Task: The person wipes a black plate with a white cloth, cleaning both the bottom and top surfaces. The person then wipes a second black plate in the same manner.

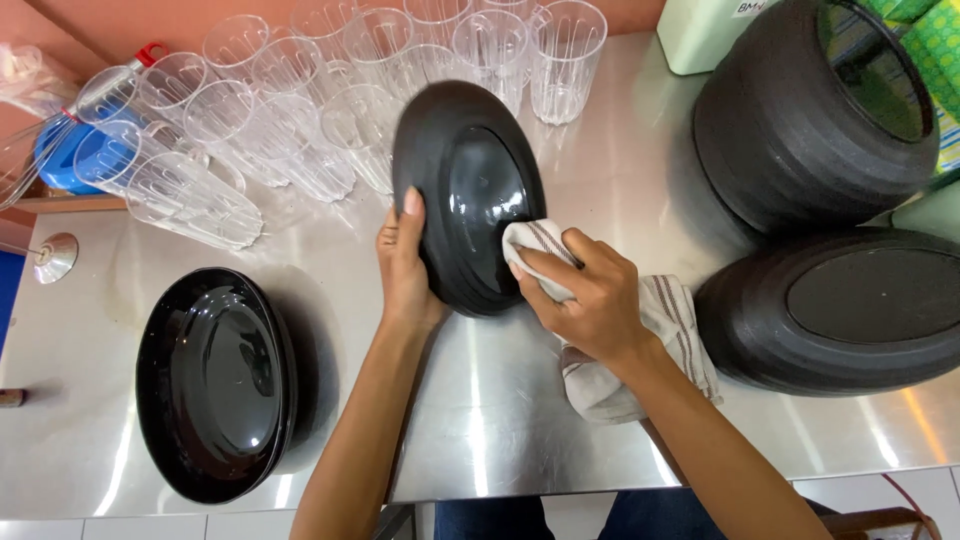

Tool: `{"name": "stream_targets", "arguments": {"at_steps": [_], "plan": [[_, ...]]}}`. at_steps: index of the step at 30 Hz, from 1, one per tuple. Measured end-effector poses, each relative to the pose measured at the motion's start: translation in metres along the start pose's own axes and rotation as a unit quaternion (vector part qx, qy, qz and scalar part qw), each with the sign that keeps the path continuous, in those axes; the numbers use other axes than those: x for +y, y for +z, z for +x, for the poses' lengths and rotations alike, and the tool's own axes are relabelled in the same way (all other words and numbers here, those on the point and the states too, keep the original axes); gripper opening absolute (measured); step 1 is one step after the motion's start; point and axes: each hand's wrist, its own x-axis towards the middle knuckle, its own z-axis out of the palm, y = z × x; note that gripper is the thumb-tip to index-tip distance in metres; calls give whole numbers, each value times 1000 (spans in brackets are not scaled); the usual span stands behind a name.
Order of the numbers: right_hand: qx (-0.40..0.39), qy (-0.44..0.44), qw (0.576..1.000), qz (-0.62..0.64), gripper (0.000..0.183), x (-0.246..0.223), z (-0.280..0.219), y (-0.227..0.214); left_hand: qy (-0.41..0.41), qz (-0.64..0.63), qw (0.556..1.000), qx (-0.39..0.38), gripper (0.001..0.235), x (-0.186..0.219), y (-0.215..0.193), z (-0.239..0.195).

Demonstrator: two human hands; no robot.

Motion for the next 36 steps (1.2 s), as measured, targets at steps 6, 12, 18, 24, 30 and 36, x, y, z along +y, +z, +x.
{"name": "stream_targets", "arguments": {"at_steps": [6, 12, 18, 24, 30, 36], "plan": [[1, -3, 998, 64, 6, -8, 1, -2, -31, 50, 998, -17, 17, -29, -9, -6], [-51, -4, 993, 108, 4, -9, 3, -6, 0, 12, 1000, 17, 19, -8, -6, 2], [-32, 17, 998, 53, 6, 0, 4, -7, -5, 3, 1000, 3, 24, 6, -5, 2], [-29, -16, 994, 105, 7, -11, 4, -2, 4, 16, 1000, -4, 22, -7, -10, 5], [61, 10, 998, 12, 8, 11, -4, -1, -4, 87, 994, -59, 17, -36, -27, 1], [40, -4, 997, 60, 10, -5, -1, 1, -3, 55, 998, -32, 19, 0, 6, -13]]}}
